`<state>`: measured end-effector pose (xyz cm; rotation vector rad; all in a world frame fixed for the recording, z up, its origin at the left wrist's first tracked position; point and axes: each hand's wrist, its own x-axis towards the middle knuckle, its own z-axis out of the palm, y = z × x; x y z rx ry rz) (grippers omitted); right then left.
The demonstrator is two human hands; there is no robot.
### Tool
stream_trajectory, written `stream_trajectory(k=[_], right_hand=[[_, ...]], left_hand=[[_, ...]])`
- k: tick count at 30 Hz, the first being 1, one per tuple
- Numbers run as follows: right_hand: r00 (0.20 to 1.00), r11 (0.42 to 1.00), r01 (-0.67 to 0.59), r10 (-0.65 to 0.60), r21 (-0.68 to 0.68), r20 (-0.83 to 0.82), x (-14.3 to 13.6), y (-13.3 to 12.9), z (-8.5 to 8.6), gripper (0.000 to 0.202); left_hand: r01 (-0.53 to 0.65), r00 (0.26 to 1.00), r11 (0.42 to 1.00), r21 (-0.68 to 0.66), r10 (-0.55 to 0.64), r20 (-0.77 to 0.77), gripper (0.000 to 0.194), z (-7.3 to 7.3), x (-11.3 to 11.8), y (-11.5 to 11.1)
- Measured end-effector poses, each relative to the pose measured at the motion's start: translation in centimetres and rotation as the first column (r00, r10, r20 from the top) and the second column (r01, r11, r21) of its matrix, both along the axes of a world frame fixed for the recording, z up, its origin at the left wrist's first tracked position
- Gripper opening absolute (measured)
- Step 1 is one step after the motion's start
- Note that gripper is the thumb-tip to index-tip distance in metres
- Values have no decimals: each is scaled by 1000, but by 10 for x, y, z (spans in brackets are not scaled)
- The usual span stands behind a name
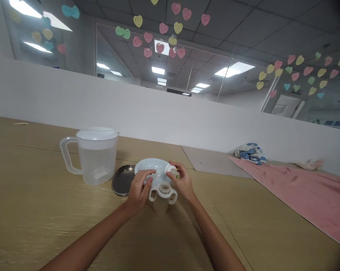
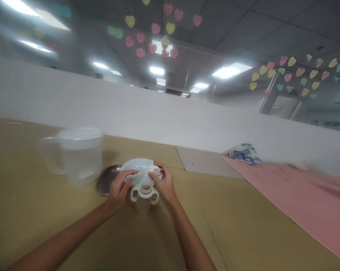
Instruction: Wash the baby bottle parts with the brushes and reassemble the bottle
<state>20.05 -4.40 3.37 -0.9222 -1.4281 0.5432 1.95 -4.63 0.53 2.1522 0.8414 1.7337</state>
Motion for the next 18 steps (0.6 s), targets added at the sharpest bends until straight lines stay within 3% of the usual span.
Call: stream_trajectory(k=[5,9,12,15,18], right_hand=[[965,945,162,-212,285,155,-6,-21,7,29],[909,884,145,-297,445,294,-11,-34,1,29],[883,851,130,-332,508,331,-17,-39,-6,25],[850,750,130,-421,649,316,-22,-42,-7,27],[800,627,125,-523,769,296,-24,-43,-4,32]], left_hand=[[-58,996,983,175,68,-54,28,1,-1,1],[-20,981,885,465,108,-163,40,0,3,-4],[-18,975,832,554,138,-175,52,0,8,-9],[-50,983,826,562,140,-118,54,0,11,-10],[0,986,836,549,90,-137,51,-1,11,-8]])
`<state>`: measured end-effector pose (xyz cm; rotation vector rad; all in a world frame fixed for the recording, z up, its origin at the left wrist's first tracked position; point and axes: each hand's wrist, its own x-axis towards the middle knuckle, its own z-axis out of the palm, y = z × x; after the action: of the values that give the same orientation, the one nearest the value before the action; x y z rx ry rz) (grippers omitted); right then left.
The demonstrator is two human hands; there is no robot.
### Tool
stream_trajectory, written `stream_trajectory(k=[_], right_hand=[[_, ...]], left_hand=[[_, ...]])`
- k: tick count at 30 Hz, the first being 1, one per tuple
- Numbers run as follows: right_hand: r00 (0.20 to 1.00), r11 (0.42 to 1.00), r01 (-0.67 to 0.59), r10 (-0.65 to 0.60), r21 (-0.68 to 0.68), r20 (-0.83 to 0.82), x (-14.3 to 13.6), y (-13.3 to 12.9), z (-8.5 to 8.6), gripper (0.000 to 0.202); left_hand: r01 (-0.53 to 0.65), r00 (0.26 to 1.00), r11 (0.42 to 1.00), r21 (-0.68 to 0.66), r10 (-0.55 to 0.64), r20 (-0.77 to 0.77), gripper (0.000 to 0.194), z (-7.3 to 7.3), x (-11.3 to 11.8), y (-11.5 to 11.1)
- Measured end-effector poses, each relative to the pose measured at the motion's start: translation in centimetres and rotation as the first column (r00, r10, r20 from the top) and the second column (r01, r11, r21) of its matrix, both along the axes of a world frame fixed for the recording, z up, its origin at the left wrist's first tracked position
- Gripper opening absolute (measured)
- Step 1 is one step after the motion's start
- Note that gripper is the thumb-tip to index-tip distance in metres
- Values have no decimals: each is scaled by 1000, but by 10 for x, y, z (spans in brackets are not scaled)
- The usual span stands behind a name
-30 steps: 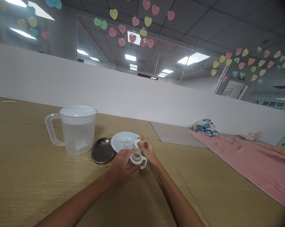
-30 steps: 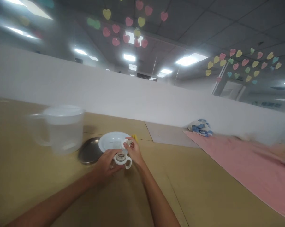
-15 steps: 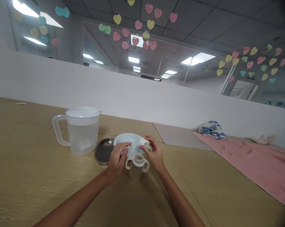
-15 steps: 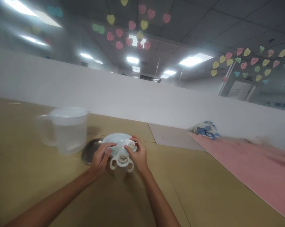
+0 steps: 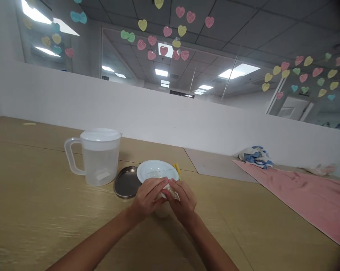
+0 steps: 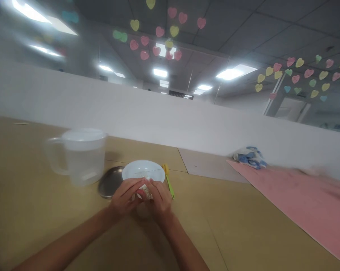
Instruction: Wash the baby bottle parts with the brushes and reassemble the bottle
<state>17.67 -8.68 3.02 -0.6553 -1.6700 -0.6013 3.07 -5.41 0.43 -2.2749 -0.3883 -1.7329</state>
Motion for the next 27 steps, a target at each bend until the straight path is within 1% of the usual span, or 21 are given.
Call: stream_trajectory(k=[3,5,6,9,13,15,17,18,20,21,22,23,24,25,26,27], right_hand=[[996,992,57,-64,113,58,0,0,4,29],[994,988,67,-79,142,78,1,-1,7,23],[994,990,59,-70,130,81,2,-2,9,20],[999,999,-10,9,33,52,2,-6,13,15],[990,989,-115,106,-98,-89,-1,-12,13,15],[970,965,-184,147,-189,-193,-3,-13,10,18],[926,915,-286,188,-283,-327,-6,-13,6,23],[886,882,-352,206,-313,-416,-6,-11,5,28],[765,827,-470,208,-309,-610,-2,-6,6,36],[698,818,-501,189,-283,-691,2,-2,8,39],[647,827,-499,156,-260,-747,7,3,10,41],[629,847,-464,108,-260,-770,14,8,11,42],[646,872,-399,47,-285,-762,20,13,11,42],[691,888,-315,-29,-336,-723,27,19,11,42],[749,888,-231,-98,-397,-655,33,25,8,41],[808,872,-164,-150,-462,-570,37,30,4,40]], left_hand=[[49,998,999,14,-49,-35,52,0,-1,2],[65,997,997,51,-62,-47,52,0,-2,3],[65,996,996,68,-61,-60,53,1,-2,3],[49,995,992,113,-38,-96,53,3,-4,4],[23,996,986,163,-9,-90,53,6,-6,3],[8,997,986,168,6,-82,54,5,-7,3],[-14,997,988,151,25,-70,55,4,-8,4],[-31,997,991,131,40,-61,55,3,-10,5],[-93,996,993,71,94,-8,53,2,-13,9],[-144,989,990,16,143,37,52,1,-15,12],[-204,974,978,-53,208,89,49,1,-18,16],[-264,950,955,-134,282,134,46,1,-20,21],[-319,921,922,-220,356,159,43,2,-23,25],[-364,893,883,-297,421,157,41,2,-26,30],[-400,875,842,-362,469,124,39,2,-28,34],[-427,866,807,-409,495,73,40,2,-30,38]])
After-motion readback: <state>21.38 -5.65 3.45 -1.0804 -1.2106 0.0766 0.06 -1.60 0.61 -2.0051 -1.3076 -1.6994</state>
